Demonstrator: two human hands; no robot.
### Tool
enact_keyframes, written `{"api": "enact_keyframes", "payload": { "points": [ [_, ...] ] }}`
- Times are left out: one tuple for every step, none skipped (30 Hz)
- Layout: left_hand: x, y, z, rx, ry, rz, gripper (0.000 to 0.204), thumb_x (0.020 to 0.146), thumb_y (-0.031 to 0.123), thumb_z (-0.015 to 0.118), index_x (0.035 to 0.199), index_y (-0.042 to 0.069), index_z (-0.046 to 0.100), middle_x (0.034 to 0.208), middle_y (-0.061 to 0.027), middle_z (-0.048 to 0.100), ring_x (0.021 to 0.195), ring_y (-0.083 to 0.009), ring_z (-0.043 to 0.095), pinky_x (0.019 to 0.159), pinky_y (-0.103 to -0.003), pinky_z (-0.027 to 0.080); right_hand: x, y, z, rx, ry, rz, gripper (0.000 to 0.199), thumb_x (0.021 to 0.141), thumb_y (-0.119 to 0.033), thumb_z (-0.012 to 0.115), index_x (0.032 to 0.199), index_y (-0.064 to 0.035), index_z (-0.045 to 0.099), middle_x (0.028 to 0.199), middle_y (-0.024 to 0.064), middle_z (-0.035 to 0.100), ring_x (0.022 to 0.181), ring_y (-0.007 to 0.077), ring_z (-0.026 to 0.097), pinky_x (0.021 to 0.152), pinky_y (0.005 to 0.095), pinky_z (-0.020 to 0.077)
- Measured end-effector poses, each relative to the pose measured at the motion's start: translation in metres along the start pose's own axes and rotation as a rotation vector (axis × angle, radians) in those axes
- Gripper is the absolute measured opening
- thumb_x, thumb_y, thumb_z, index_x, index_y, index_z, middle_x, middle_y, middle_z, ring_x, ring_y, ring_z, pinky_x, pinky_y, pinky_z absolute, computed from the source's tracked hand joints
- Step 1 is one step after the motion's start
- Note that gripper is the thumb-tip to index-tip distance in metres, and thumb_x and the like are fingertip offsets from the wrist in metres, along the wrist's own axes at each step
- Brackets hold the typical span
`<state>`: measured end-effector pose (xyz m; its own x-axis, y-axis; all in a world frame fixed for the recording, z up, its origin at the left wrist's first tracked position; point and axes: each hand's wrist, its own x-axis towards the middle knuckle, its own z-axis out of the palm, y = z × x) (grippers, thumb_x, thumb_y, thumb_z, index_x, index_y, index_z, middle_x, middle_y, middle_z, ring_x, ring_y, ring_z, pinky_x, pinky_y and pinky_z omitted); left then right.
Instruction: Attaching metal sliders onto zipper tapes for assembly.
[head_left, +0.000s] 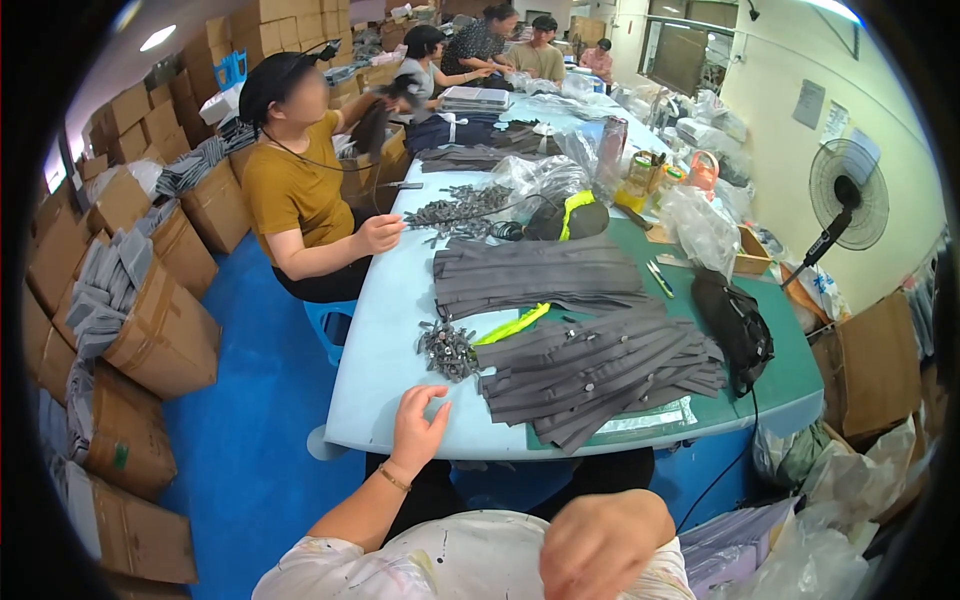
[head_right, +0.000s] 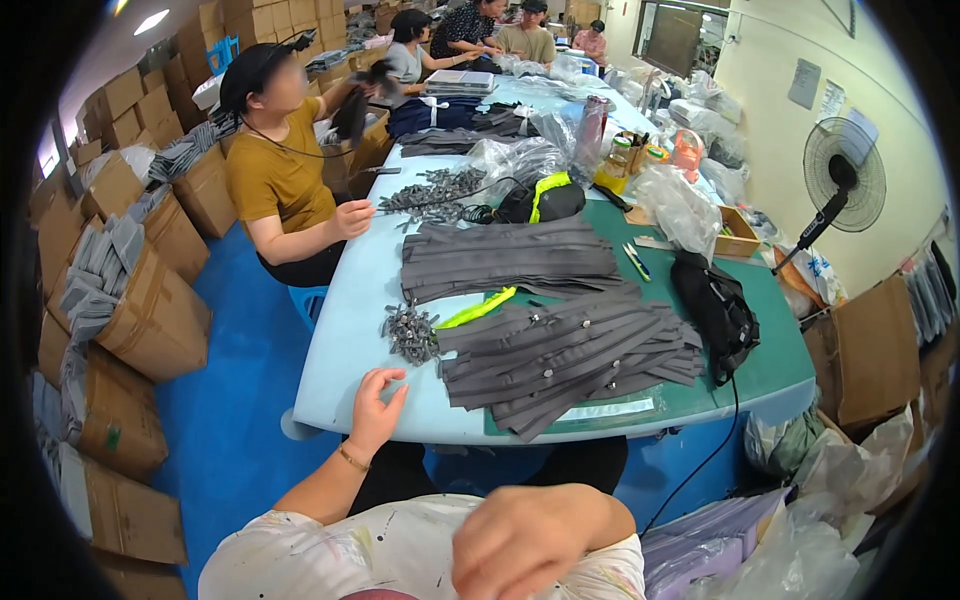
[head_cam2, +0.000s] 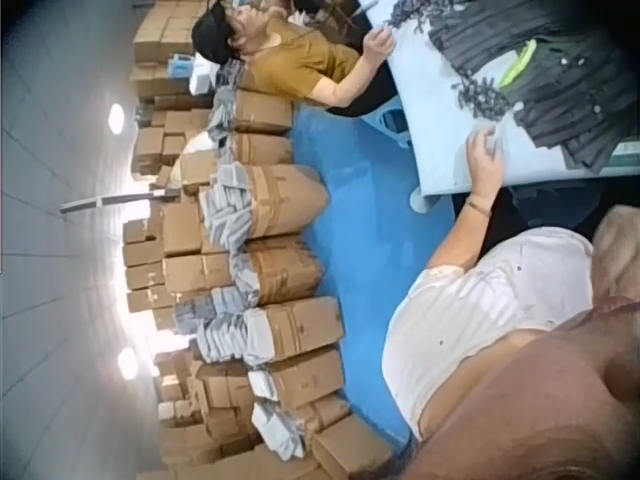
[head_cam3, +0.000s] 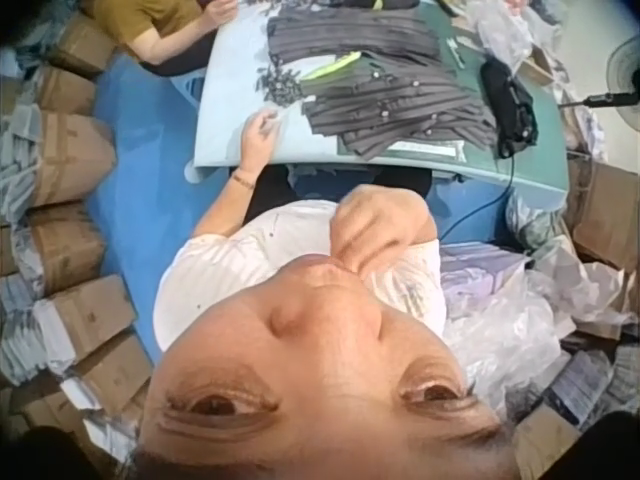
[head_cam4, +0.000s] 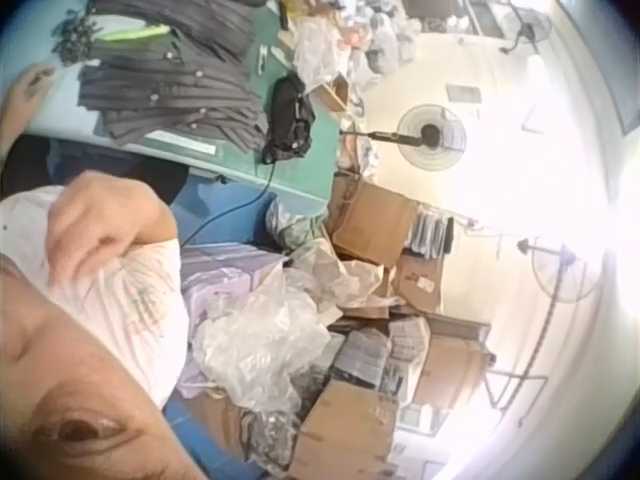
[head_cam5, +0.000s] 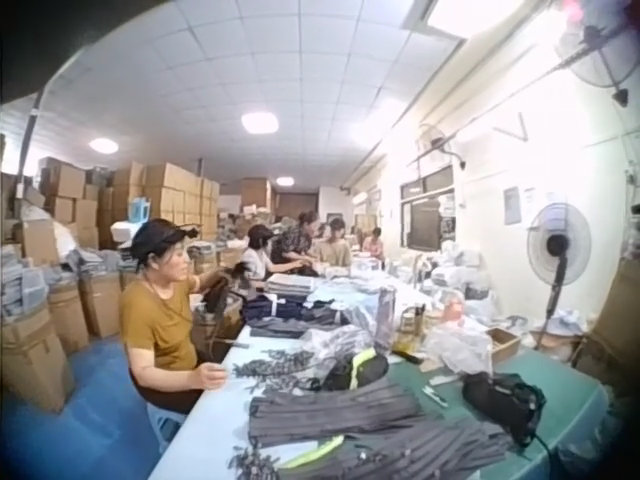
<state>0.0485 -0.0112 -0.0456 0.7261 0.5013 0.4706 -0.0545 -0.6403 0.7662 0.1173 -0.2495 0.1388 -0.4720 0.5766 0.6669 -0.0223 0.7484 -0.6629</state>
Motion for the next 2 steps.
{"api": "enact_keyframes", "payload": {
  "points": [
    [-0.001, -0.001, -0.002, 0.021, 0.01, 0.018, 0.021, 0.078, 0.005, 0.062, 0.098, 0.003, 0.059, 0.095, -0.0087, 0.059, 0.091, -0.0224, 0.055, 0.079, -0.031, 0.044, -0.007, 0.011, -0.002, -0.024, 0.058, 0.062, 0.021, 0.085, -0.016, 0.061, 0.102, -0.0035, 0.062, 0.092, 0.0112, 0.062, 0.081, 0.0275, 0.059, 0.067, 0.0337, 0.0479],
    [-0.001, -0.003, -0.004, 0.043, 0.019, 0.036, 0.021, 0.078, 0.005, 0.062, 0.099, 0.003, 0.059, 0.095, -0.0087, 0.059, 0.091, -0.0224, 0.055, 0.08, -0.032, 0.044, -0.012, 0.025, -0.002, -0.084, 0.124, 0.136, 0.024, 0.085, -0.021, 0.062, 0.104, -0.0049, 0.062, 0.097, 0.0114, 0.061, 0.081, 0.0273, 0.059, 0.068, 0.0337, 0.0483]
  ]
}}
